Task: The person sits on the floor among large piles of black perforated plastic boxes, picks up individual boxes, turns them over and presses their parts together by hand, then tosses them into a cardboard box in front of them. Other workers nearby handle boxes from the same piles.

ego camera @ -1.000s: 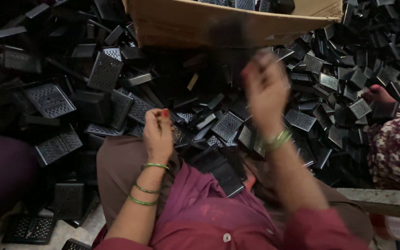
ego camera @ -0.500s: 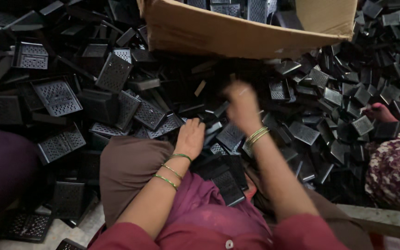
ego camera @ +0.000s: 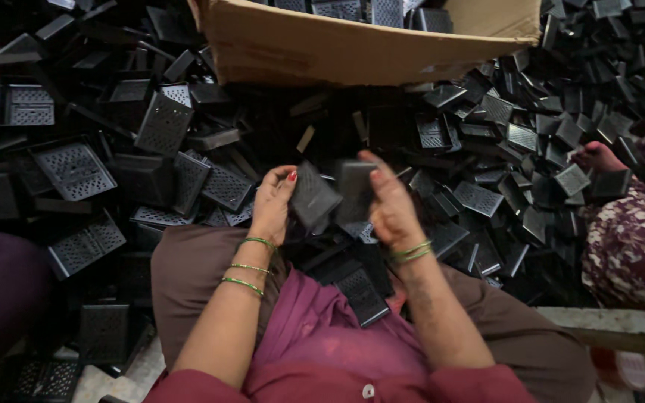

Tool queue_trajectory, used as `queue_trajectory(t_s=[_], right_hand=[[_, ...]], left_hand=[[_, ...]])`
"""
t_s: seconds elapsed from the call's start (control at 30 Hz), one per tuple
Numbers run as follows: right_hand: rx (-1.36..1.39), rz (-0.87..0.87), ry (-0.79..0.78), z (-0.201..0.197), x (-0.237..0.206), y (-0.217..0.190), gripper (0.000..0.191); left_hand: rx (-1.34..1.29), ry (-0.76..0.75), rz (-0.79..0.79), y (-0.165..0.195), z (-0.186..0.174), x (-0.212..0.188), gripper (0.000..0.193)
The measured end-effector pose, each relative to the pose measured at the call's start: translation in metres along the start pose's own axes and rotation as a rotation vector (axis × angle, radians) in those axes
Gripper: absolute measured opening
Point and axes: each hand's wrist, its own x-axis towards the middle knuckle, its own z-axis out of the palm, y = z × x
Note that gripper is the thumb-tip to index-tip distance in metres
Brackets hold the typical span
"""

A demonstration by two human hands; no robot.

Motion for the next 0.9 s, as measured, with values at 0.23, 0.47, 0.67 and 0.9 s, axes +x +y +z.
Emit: queue_trajectory(t_s=[0.23, 0.47, 0.67, 0.9], right_hand=[[0.214, 0.131, 0.265, 0.068, -0.005, 0.102, 0.043], [-0.113, -0.095, 0.206, 0.081, -0.032, 0.089, 0.053], [-0.577, -0.213, 0.178, 0.066, -0.029, 0.089, 0.063], [-0.691, -0.285, 0.077, 0.041, -0.019, 0.082, 0.052]], left_hand=[[0.655, 0.106, 0.210, -0.040, 0.004, -0.009, 0.029], [0.802, 0.146, 0.326, -0.035, 0.008, -0.022, 0.029], [0.823, 0.178, 0.140, -0.041, 0.008, -0.021, 0.035], [0.138, -0.139, -0.242, -0.021, 0.004, -0.029, 0.044]])
